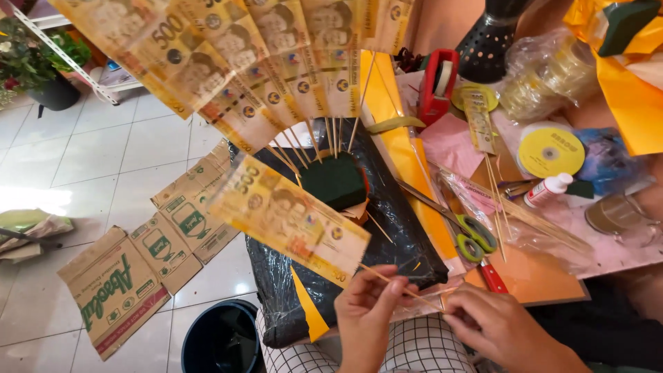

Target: Arranging Philippine Peso bills attached to wooden sticks into a floral foam block to create a money bouquet, including trimming the sticks to size.

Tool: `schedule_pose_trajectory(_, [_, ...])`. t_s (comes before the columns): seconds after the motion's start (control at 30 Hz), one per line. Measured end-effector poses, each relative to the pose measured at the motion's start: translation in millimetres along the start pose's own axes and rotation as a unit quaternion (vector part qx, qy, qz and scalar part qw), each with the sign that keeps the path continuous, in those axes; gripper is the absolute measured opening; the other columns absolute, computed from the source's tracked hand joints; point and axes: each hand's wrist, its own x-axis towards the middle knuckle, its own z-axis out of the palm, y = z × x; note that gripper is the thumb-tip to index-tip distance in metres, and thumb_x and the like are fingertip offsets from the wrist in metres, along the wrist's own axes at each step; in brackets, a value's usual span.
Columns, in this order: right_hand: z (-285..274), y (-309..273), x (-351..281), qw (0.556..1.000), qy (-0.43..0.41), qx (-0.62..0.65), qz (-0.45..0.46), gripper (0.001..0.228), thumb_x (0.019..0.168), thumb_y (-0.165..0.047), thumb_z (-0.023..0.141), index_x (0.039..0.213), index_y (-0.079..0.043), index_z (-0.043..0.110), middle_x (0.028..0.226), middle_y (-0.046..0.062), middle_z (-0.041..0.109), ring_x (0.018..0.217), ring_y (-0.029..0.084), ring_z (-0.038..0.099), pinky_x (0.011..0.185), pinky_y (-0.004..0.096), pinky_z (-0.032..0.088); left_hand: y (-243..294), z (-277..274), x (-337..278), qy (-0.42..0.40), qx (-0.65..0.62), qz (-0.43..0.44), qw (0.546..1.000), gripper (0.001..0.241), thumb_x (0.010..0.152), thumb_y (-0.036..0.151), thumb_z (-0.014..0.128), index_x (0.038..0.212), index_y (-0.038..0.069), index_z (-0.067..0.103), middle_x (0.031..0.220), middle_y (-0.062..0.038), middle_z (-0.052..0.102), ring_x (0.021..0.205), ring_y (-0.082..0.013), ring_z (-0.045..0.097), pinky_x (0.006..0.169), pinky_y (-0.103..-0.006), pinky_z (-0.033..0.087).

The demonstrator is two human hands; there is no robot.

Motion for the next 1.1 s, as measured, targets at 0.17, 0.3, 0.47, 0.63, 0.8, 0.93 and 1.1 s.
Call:
schedule_pose_trajectory(0.17, [-5,29,27,0.978,-0.053,0.072,0.19,0.009,0.087,-0.023,0.076,0.094,-0.022,0.071,0.082,-0.005,0.071,0.071,0.01,0.066,0.069,0.027,0.052,6,-28,8,0.045,0.03,0.025,0.998,0.017,0.086,0.0,0.075,0.099,-0.01,0.079,0.082,-0.025,0.083,0.076,-0.0339,0.084,0.067,-0.0392,0.072])
schedule_pose_trajectory(0.3, [-15,153,41,0.921,-0.092,-0.127,0.357,0.052,0.087,-0.027,0.065,0.138,-0.017,0.059,0.136,0.01,0.062,0.128,0.032,0.058,0.103,0.045,0.047,14,-44,21,0.134,0.0,0.104,0.985,0.02,0.089,0.0,0.071,0.103,-0.013,0.075,0.086,-0.028,0.079,0.079,-0.0423,0.082,0.069,-0.0424,0.071])
schedule_pose_trajectory(0.47, [-3,171,60,0.888,-0.199,-0.148,0.388,0.057,0.086,-0.038,0.068,0.138,-0.02,0.056,0.131,0.006,0.063,0.116,0.025,0.064,0.084,0.041,0.052,18,-38,33,0.179,-0.023,0.119,0.976,0.022,0.093,0.003,0.065,0.109,-0.012,0.073,0.104,-0.027,0.077,0.09,-0.0403,0.08,0.078,-0.0425,0.068])
schedule_pose_trajectory(0.63, [-17,193,34,0.912,-0.101,0.034,0.395,0.022,0.082,-0.013,0.075,0.101,-0.016,0.084,0.096,0.0,0.085,0.09,0.015,0.078,0.08,0.03,0.055,18,-48,37,0.206,-0.022,0.129,0.97,0.027,0.099,0.008,0.06,0.114,-0.011,0.071,0.11,-0.023,0.072,0.097,-0.0418,0.079,0.079,-0.0406,0.066])
schedule_pose_trajectory(0.8, [-48,163,-49,0.812,0.058,0.373,0.445,0.07,0.073,0.032,0.073,0.139,0.008,0.067,0.114,0.03,0.078,0.104,0.037,0.072,0.09,0.049,0.06,12,-49,35,0.214,-0.045,0.175,0.96,0.02,0.096,0.0,0.064,0.111,-0.01,0.074,0.095,-0.021,0.074,0.081,-0.0309,0.075,0.073,-0.0357,0.065])
schedule_pose_trajectory(0.93, [-13,127,-119,0.752,-0.014,0.446,0.486,0.069,0.052,0.041,0.1,0.11,0.012,0.077,0.088,0.031,0.075,0.075,0.038,0.07,0.071,0.046,0.054,12,-31,31,0.211,-0.025,0.172,0.962,0.016,0.091,0.002,0.072,0.101,-0.01,0.075,0.091,-0.019,0.072,0.078,-0.0335,0.079,0.07,-0.0365,0.067])
schedule_pose_trajectory(1.1, [0,49,-83,0.816,-0.246,0.276,0.445,0.053,0.061,0.003,0.091,0.106,-0.019,0.073,0.106,-0.006,0.087,0.088,0.003,0.07,0.075,0.017,0.061,-2,-21,22,0.149,-0.011,0.167,0.975,0.011,0.087,-0.001,0.075,0.097,-0.005,0.076,0.077,-0.02,0.077,0.073,-0.0308,0.08,0.068,-0.0363,0.068])
